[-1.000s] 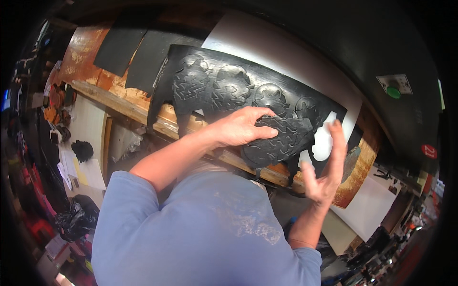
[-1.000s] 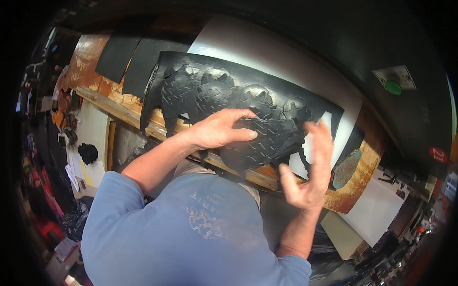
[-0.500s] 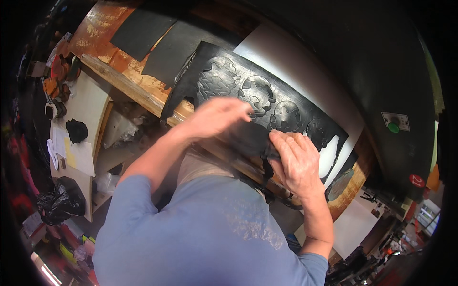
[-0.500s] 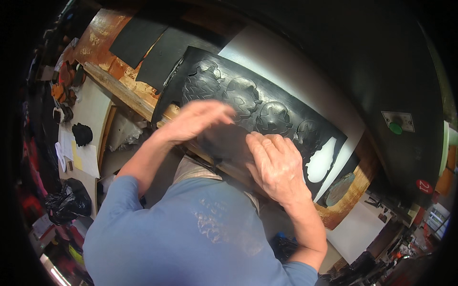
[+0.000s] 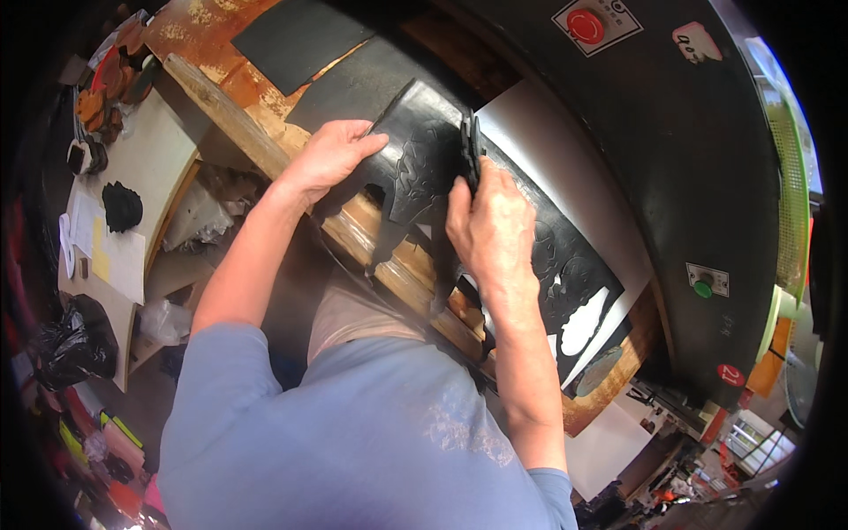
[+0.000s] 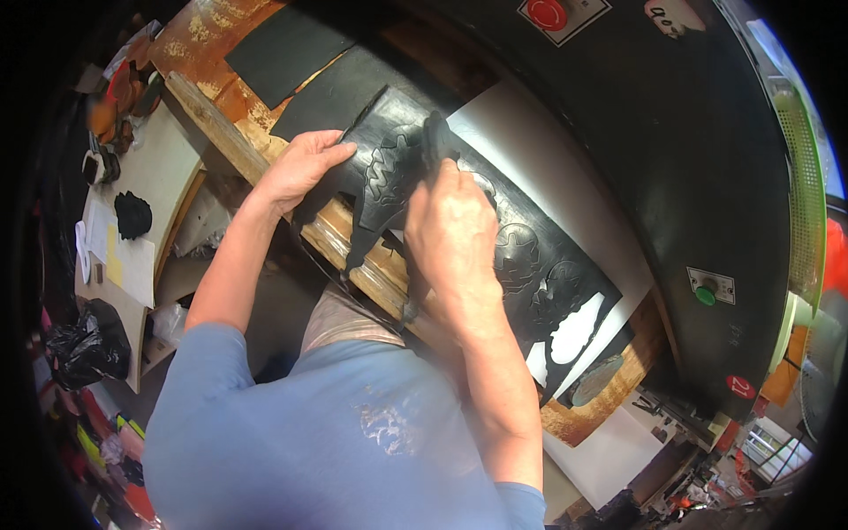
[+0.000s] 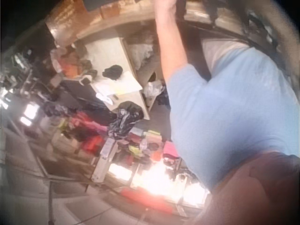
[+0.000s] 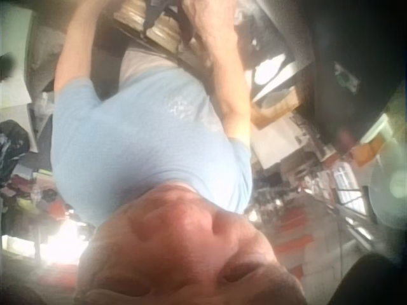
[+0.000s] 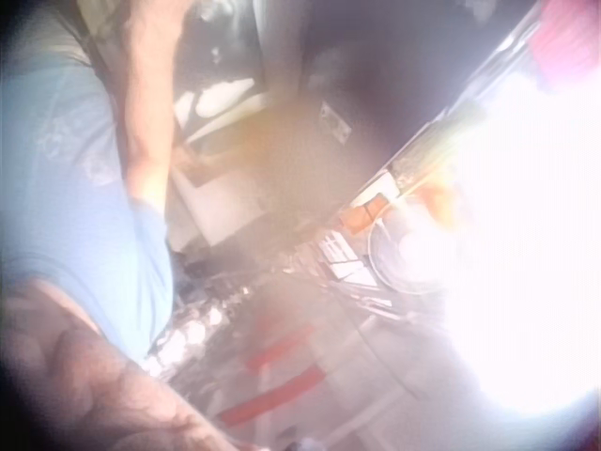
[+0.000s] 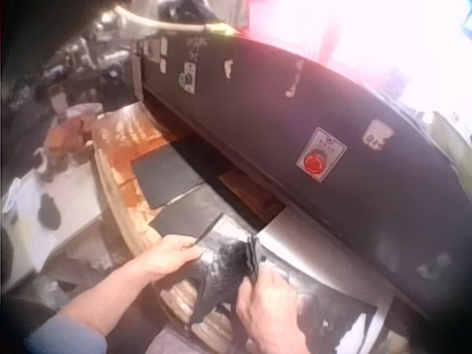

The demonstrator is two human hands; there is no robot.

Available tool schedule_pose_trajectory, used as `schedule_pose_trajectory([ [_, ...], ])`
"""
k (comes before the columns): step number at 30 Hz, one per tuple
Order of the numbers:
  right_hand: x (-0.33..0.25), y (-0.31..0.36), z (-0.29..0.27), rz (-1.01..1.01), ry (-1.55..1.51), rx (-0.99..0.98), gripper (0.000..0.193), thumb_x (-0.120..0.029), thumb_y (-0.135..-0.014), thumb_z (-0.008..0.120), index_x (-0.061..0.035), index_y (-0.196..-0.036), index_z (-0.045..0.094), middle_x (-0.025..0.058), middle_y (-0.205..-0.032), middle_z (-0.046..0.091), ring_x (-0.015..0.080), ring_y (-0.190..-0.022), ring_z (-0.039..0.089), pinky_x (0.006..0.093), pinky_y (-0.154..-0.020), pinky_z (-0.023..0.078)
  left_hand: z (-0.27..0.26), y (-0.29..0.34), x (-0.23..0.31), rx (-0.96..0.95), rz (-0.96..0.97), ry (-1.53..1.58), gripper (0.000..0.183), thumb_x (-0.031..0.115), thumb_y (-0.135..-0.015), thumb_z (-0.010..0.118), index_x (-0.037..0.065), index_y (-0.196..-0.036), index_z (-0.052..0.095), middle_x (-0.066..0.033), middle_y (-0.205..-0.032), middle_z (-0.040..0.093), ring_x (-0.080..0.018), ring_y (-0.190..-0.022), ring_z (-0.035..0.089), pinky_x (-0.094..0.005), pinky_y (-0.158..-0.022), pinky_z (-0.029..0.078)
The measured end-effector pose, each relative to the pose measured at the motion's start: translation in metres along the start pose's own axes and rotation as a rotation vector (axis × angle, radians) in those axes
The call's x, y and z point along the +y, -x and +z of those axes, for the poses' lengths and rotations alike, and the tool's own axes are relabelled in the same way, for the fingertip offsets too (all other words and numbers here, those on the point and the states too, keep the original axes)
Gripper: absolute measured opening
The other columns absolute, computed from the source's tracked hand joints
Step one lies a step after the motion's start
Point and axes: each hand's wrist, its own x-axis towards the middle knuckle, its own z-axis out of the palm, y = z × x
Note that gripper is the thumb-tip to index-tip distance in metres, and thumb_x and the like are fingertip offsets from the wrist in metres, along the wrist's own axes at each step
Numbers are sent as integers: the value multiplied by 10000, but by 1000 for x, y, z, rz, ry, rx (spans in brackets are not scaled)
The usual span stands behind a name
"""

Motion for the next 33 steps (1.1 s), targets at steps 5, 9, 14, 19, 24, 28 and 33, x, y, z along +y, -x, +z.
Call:
schedule_pose_trajectory([
  [5, -12, -5, 10, 32, -16, -62, 425, -170, -988, 698, 141, -1275, 669, 330, -1076, 705, 502, -902, 743, 536, -834, 615, 2, 2, 7, -125, 46, 115, 286, 190, -1096, 662, -46, -1233, 748, -76, -1147, 790, -128, -1024, 717, -296, -939, 571],
  [9, -12, -7, 12, 45, -23, -18, 475, -232, -1003, 723, 143, -1288, 663, 330, -1060, 696, 502, -931, 734, 539, -839, 609, 11, 3, 13, -228, 49, 212, 291, 193, -1094, 666, -37, -1254, 743, -75, -1173, 787, -133, -1053, 718, -299, -972, 564],
  [14, -9, -1, 16, 62, -41, 36, 590, -330, -1003, 759, 148, -1330, 646, 332, -1119, 681, 486, -982, 731, 525, -877, 605, 25, 4, 15, -235, 93, 244, 315, 201, -1092, 668, -25, -1303, 725, -68, -1222, 776, -129, -1100, 708, -297, -1023, 544],
  [19, -4, 3, 18, 116, -119, 60, 611, -347, -992, 782, 112, -1369, 640, 300, -1166, 677, 467, -1008, 727, 505, -884, 605, 33, 7, 18, -276, 107, 230, 326, 211, -1094, 663, -24, -1313, 724, -59, -1228, 772, -125, -1098, 706, -293, -1023, 540],
  [24, 10, 7, 9, 184, -222, 62, 431, -215, -996, 734, 29, -1346, 672, 263, -1128, 697, 459, -953, 732, 504, -844, 599, 30, 11, 17, -231, 44, 192, 326, 245, -1103, 655, -9, -1282, 752, -70, -1184, 786, -130, -1060, 724, -294, -973, 568],
  [28, 32, 12, 5, 342, -395, 67, 261, -197, -1023, 689, 37, -1137, 710, 233, -978, 738, 373, -863, 733, 446, -797, 573, 25, 6, 15, -177, 69, 149, 340, 231, -1103, 659, -19, -1320, 736, -94, -1206, 783, -154, -1098, 727, -305, -998, 569],
  [33, 60, 15, -9, 531, -780, 247, 255, -207, -1081, 694, 28, -1171, 734, 28, -1019, 767, 107, -896, 660, 301, -825, 550, 40, 9, 6, 503, 542, -246, 310, 81, -1117, 599, -40, -1392, 676, -129, -1340, 734, -169, -1242, 680, -319, -1104, 525],
])
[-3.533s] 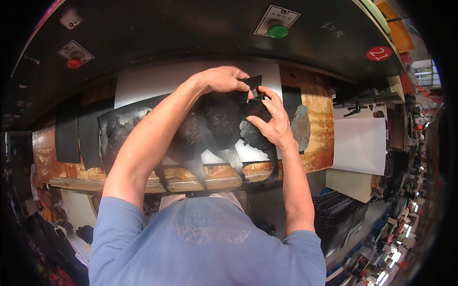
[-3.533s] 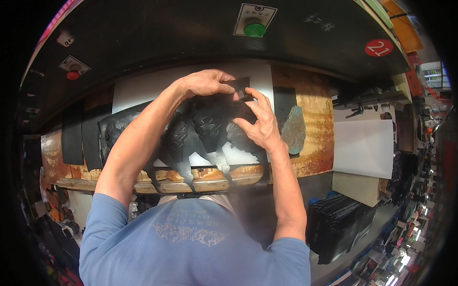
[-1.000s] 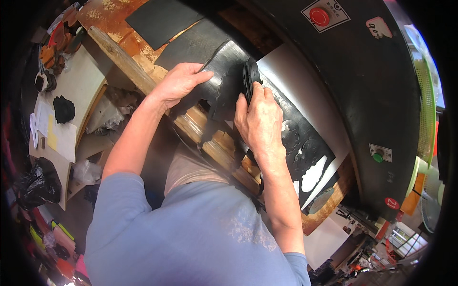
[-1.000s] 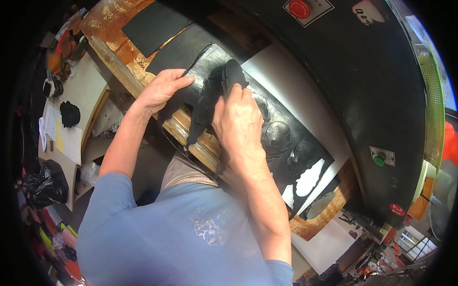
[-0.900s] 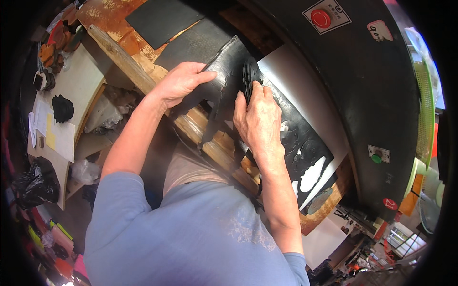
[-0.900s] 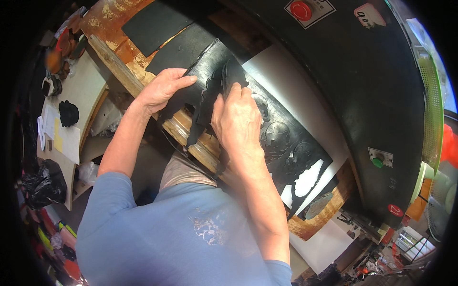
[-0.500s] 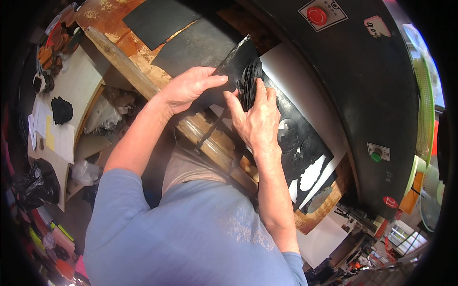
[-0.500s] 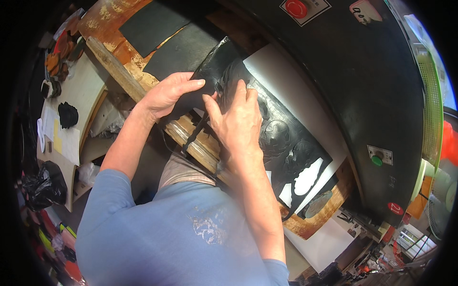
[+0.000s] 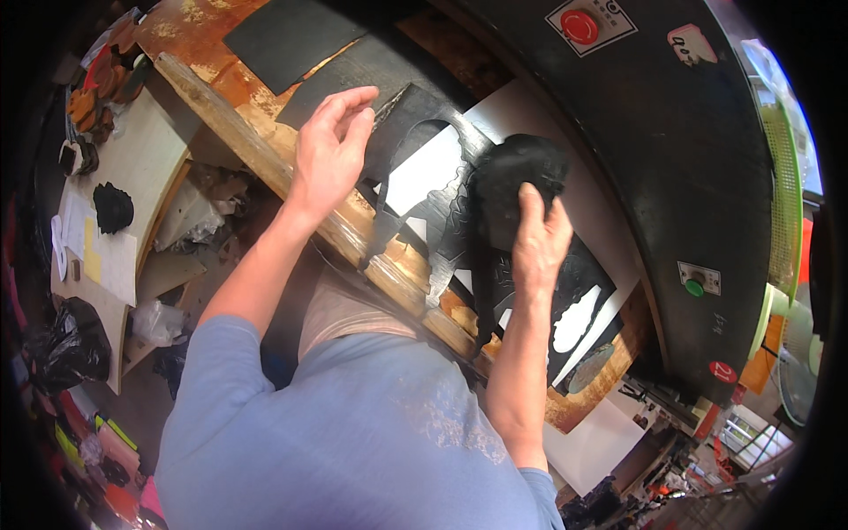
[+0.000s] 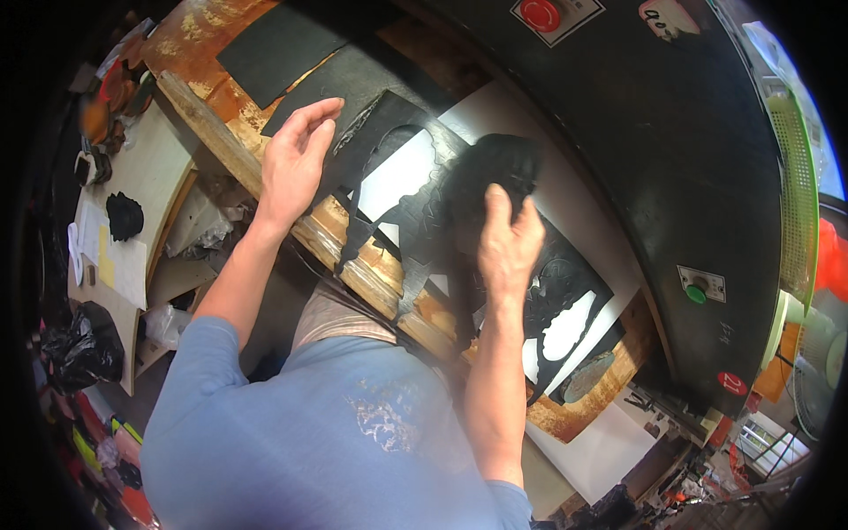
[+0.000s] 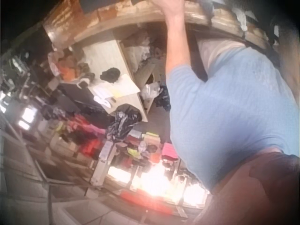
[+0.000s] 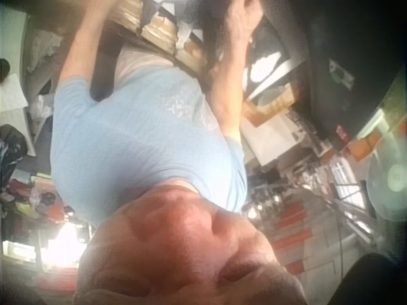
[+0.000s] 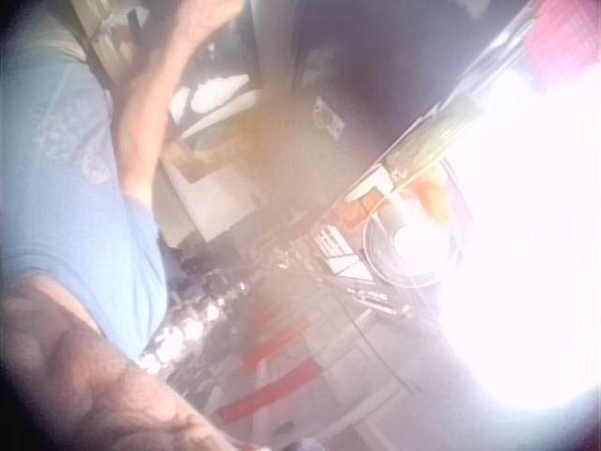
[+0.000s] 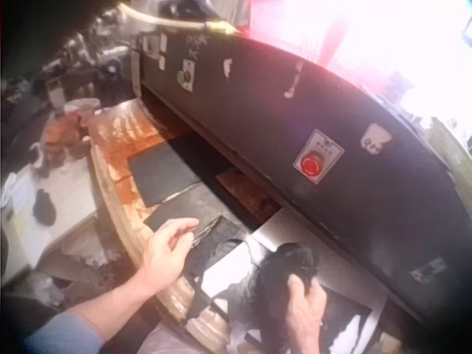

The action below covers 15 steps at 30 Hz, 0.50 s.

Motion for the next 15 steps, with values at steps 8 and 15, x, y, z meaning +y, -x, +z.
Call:
schedule_pose_trajectory([
  [8, -35, 28, -45, -97, 692, 3, 251, -139, -1015, 702, 53, -1176, 698, 225, -949, 749, 336, -797, 747, 434, -734, 593, 30, 69, 19, -611, 172, -347, 529, 166, -1059, 665, -88, -1511, 561, -308, -1599, 533, -427, -1515, 503, -451, -1253, 416],
  [15, -18, 44, -6, -237, 802, -102, 384, -149, -1015, 672, 85, -1318, 634, 292, -1096, 680, 506, -958, 721, 545, -834, 594, 40, 41, 22, -639, -451, 40, 672, 240, -1086, 682, -107, -1605, 435, -242, -1539, 613, -246, -1421, 587, -380, -1187, 475],
])
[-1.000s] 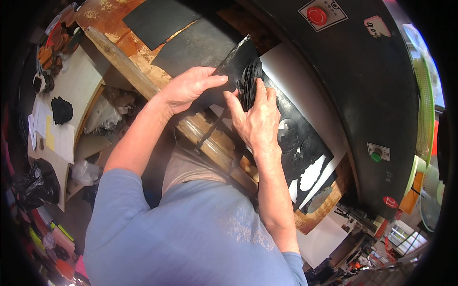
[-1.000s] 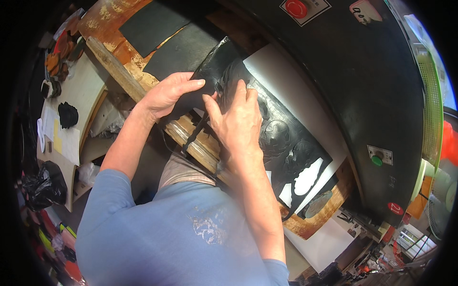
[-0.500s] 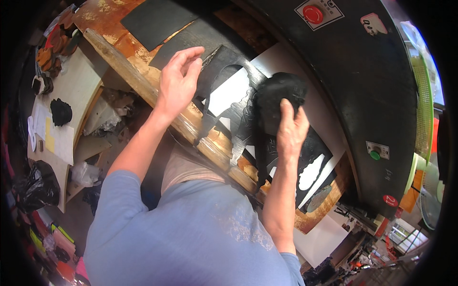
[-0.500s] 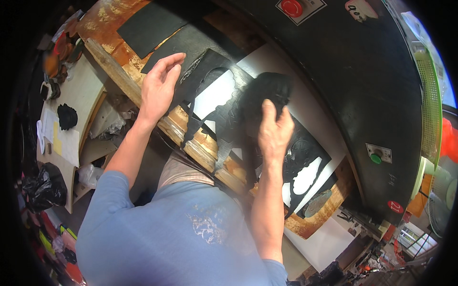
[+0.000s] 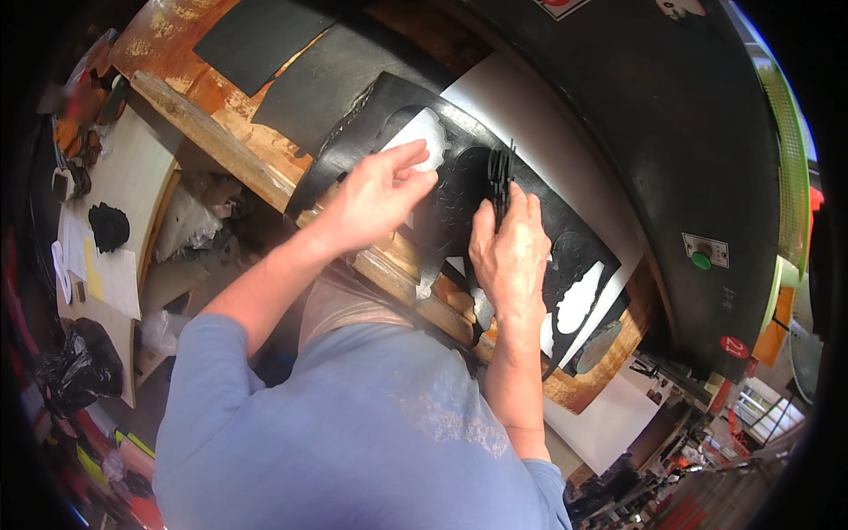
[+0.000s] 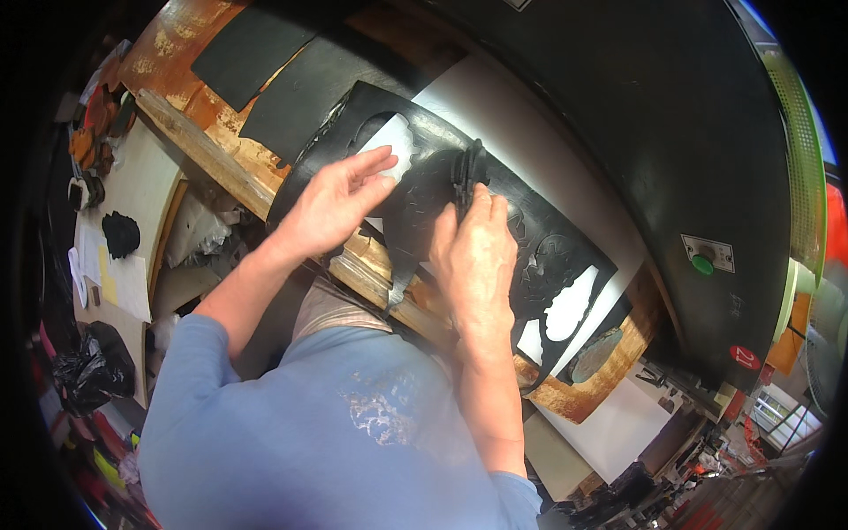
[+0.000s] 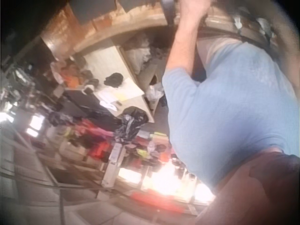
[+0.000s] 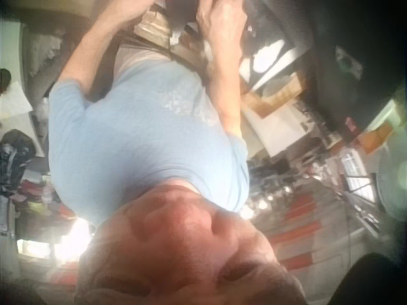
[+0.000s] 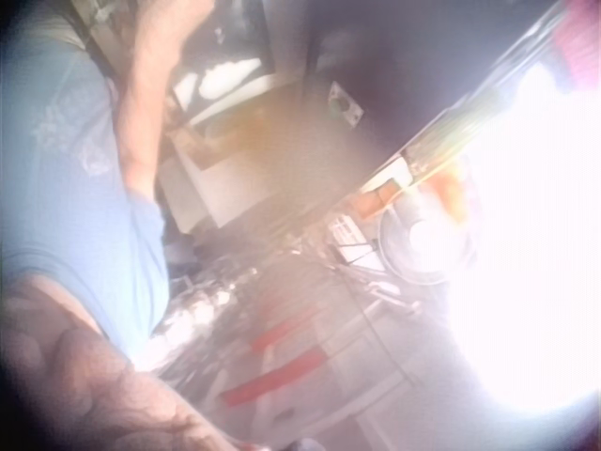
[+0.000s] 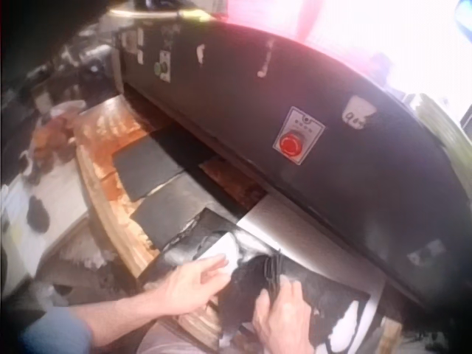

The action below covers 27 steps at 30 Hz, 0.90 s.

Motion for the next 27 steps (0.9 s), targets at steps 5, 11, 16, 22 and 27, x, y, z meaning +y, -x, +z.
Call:
schedule_pose_trajectory([
  [5, 0, -5, 9, -68, 48, 20, 423, -157, -1018, 684, 123, -1329, 616, 304, -1108, 660, 508, -913, 715, 541, -802, 608, -5, -21, -1, -145, 7, 159, 604, 269, -1083, 673, -123, -1524, 545, -239, -1471, 663, -222, -1343, 630, -350, -1141, 490],
  [11, -5, -4, 13, -24, 55, 7, 627, -360, -1019, 748, 127, -1382, 595, 302, -1153, 638, 481, -1004, 724, 520, -860, 614, -2, -27, 0, -171, -45, 315, 465, 255, -1106, 656, -55, -1451, 650, -6, -1112, 699, -36, -880, 571, -224, -771, 495],
  [16, -5, -8, 4, 74, 33, -80, 880, -523, -928, 821, 107, -1478, 548, 283, -1243, 635, 457, -1104, 717, 509, -951, 597, -1, -34, -2, -271, -141, 549, 382, 248, -1116, 642, -15, -1389, 698, 29, -1041, 665, -20, -779, 493, -191, -656, 416],
  [22, 0, -7, -3, 134, -83, -103, 760, -361, -924, 821, 84, -1486, 567, 242, -1222, 649, 432, -1064, 714, 490, -922, 591, 10, -29, -8, -261, -18, 443, 369, 243, -1110, 655, 4, -1388, 703, 29, -1050, 689, -1, -798, 504, -179, -657, 411],
  [27, 6, -2, -6, 149, -129, -106, 665, -239, -962, 723, 107, -1500, 542, 278, -1262, 633, 466, -1094, 718, 514, -946, 594, 17, -23, -14, -87, 131, 190, 378, 201, -1107, 650, -3, -1424, 675, -37, -1180, 733, -68, -983, 641, -246, -833, 544],
])
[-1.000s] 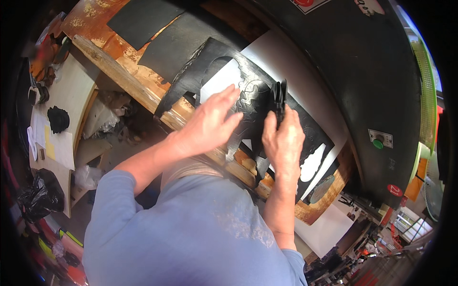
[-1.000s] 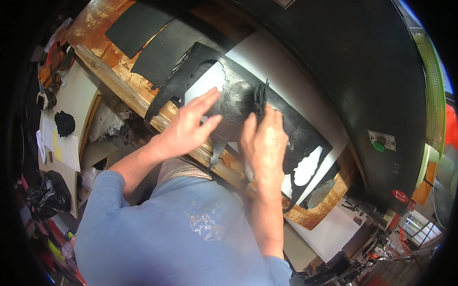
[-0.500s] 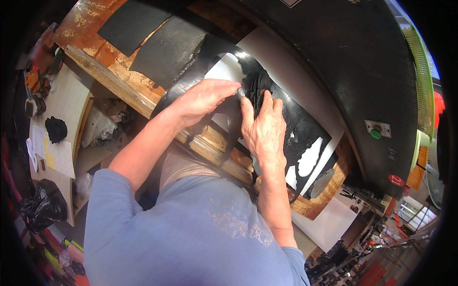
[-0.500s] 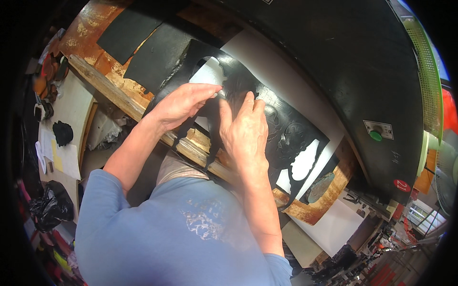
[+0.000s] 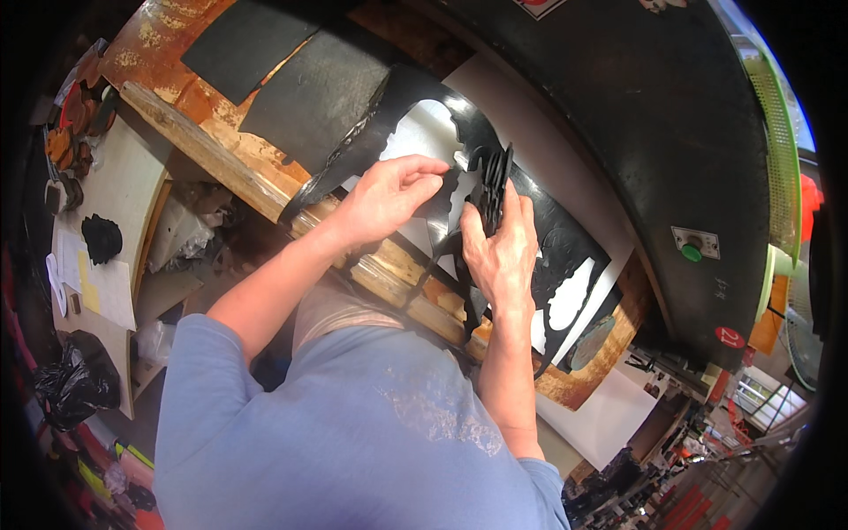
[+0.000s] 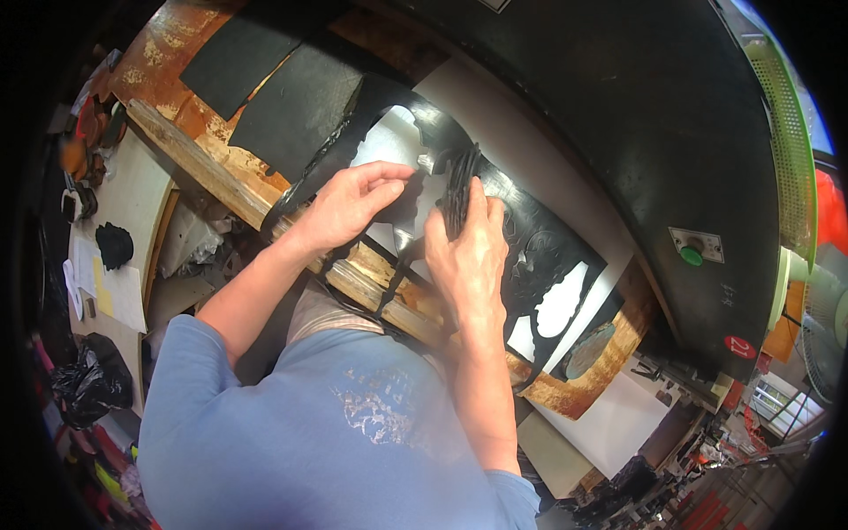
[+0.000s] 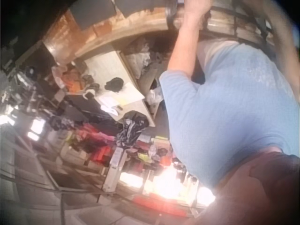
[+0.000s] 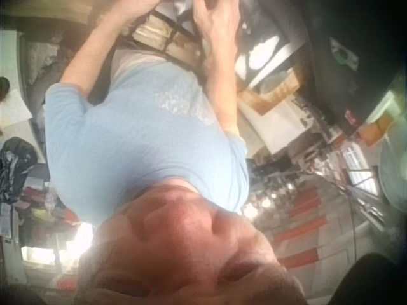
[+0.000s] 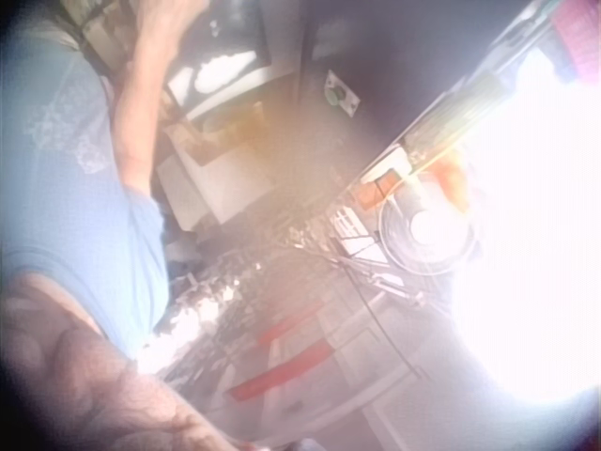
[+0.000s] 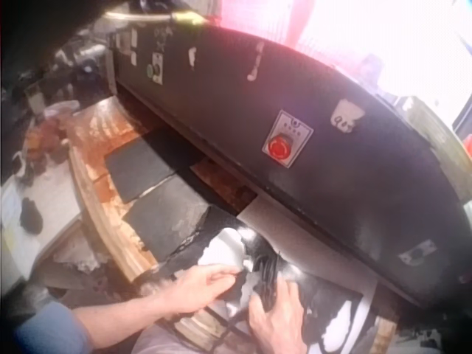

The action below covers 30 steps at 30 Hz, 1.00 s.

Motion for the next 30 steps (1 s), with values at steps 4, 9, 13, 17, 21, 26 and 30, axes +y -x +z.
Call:
schedule_pose_trajectory([
  [4, 10, 5, 3, -59, -178, 75, 507, -114, -955, 683, 31, -1436, 612, 230, -1166, 648, 409, -978, 711, 490, -877, 582, 13, 10, -10, 126, 178, -111, 400, 142, -1102, 646, -17, -1469, 630, -115, -1324, 726, -180, -1192, 692, -337, -1055, 564],
  [9, 24, 10, 15, -130, -215, 241, 244, -98, -946, 726, 28, -1149, 676, 173, -1017, 681, 306, -896, 701, 412, -831, 562, 12, 11, -16, 105, 132, -141, 428, 148, -1095, 666, 2, -1494, 616, -158, -1370, 710, -194, -1231, 690, -344, -1050, 580],
  [13, 24, 11, 17, -120, -249, 260, 236, -91, -940, 729, 30, -1134, 671, 173, -1007, 680, 309, -889, 700, 411, -828, 564, 7, 3, -11, 34, -38, 20, 461, 188, -1102, 663, -40, -1498, 598, -142, -1334, 731, -180, -1215, 696, -326, -1030, 583],
  [17, 10, 5, 12, -112, -179, 224, 262, -101, -930, 718, 25, -1155, 671, 188, -1015, 669, 360, -897, 703, 452, -827, 569, 10, -16, 1, 133, -15, -62, 436, 205, -1105, 661, -69, -1443, 632, -96, -1235, 766, -152, -1154, 714, -290, -990, 583],
  [21, -7, -8, 8, -23, -55, 129, 331, -162, -927, 701, 6, -1213, 681, 217, -1038, 655, 430, -943, 693, 516, -861, 561, 12, -45, 9, 38, -110, 233, 339, 207, -1090, 685, -36, -1324, 721, -60, -1177, 758, -132, -1070, 726, -272, -924, 578],
  [26, -18, -14, 6, 39, 1, 67, 612, -324, -992, 723, 69, -1440, 587, 304, -1251, 635, 508, -1097, 712, 544, -936, 601, 13, -42, 3, 6, -130, 224, 334, 205, -1080, 700, -33, -1313, 731, -55, -1222, 746, -133, -1181, 662, -301, -1056, 508],
  [30, -18, -17, 10, 55, 39, 114, 721, -437, -1001, 746, 102, -1448, 577, 313, -1271, 649, 508, -1131, 710, 532, -952, 598, 6, -39, -2, -87, -103, 289, 319, 211, -1083, 695, -24, -1292, 749, -53, -1244, 749, -129, -1228, 631, -319, -1100, 473],
])
